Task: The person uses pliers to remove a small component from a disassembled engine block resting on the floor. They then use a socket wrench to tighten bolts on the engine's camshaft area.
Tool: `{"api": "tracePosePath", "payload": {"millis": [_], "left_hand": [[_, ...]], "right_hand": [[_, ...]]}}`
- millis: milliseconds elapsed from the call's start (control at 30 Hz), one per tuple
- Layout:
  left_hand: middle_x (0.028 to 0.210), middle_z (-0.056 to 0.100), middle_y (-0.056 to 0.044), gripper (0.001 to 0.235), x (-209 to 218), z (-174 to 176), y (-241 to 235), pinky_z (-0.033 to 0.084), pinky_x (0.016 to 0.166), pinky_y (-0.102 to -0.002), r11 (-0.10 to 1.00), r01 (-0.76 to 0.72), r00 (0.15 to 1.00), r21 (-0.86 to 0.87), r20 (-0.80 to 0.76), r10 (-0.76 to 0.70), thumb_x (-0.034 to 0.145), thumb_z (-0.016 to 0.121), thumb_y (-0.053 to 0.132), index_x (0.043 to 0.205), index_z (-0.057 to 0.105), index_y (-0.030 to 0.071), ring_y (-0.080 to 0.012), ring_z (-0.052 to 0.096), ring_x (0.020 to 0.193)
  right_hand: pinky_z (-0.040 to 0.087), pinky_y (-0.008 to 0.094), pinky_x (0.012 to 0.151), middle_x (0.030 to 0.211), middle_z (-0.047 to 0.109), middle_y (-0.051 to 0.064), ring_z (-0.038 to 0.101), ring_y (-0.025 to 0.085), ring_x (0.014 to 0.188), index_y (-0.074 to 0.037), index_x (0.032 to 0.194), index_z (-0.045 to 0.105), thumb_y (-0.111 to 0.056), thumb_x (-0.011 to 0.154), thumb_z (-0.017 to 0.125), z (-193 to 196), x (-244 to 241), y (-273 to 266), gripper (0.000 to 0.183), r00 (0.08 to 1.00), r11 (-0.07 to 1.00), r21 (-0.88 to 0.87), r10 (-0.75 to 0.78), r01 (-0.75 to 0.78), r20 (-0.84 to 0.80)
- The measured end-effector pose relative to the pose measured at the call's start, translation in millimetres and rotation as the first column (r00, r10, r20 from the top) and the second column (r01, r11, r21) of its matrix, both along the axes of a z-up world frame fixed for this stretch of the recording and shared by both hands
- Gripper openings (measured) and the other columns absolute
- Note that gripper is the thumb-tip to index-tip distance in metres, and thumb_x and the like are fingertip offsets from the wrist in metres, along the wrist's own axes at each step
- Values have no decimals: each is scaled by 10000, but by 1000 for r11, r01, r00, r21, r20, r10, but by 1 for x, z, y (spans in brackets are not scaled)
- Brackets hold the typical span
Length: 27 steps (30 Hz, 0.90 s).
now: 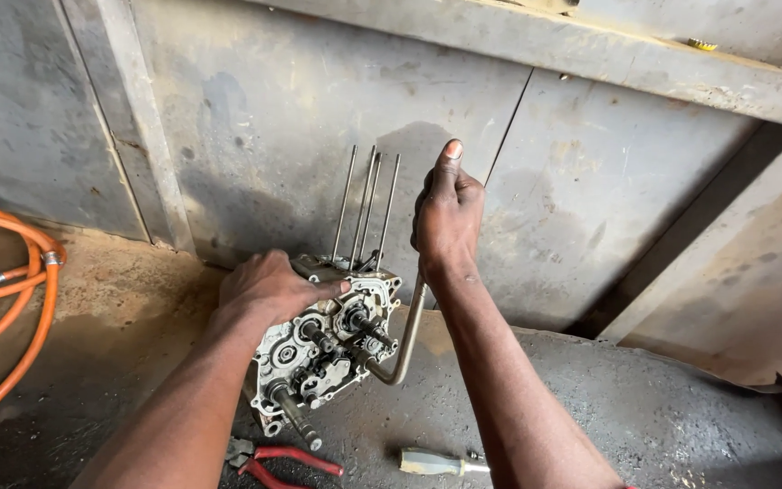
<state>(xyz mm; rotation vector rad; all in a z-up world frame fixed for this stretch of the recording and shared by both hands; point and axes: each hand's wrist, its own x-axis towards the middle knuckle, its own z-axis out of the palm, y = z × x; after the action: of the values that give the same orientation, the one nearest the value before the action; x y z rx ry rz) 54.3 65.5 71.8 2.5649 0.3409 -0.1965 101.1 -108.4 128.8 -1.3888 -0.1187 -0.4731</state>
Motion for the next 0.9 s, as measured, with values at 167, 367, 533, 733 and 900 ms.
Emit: {"api": "tracePosePath", "payload": {"millis": [167,367,533,733,900], "left_hand": [[1278,705,-242,968,6,-2,4,583,825,-445,1000,0,1000,-2,20,0,734,781,784,1318,659,22,-387,705,1186],[1260,707,-255,944,5,-1,4,583,800,-430,1000,-8,999,-7,36,8,748,778,791,1281,676,19,-383,725,1136],[1364,634,-301,1037,-2,12,6,565,932,-511,999,-22,999,-42,42,23,690,829,793,1334,651,0,-442,615,1304],[1410,572,-347,1054,1,10,10,534,1002,-531,992,-38,998,-124,48,44,685,876,746,1354,622,-28,-468,562,1344],[1376,612,-327,1072,8,3,12,534,1008,-544,992,-32,999,-124,40,37,707,875,725,1397,588,-44,-460,581,1332]], "right_hand": [[222,219,313,442,253,-11,249,82,334,-189,592,373,-517,1071,399,2,-6,0,581,1000,1000,-9,5,-5,0],[261,204,309,433,278,-11,298,78,327,-194,589,370,-484,1086,387,0,-4,1,576,999,998,-57,13,-10,52],[280,208,306,432,284,-1,308,85,325,-184,592,371,-479,1086,369,4,-8,4,575,994,994,-95,61,-52,86],[299,226,287,414,288,19,330,113,297,-176,576,365,-477,1088,345,5,-15,5,594,988,987,-119,121,-109,100],[298,217,297,418,293,22,337,109,308,-171,596,374,-474,1091,341,8,-18,7,581,972,973,-143,199,-181,124]]}}
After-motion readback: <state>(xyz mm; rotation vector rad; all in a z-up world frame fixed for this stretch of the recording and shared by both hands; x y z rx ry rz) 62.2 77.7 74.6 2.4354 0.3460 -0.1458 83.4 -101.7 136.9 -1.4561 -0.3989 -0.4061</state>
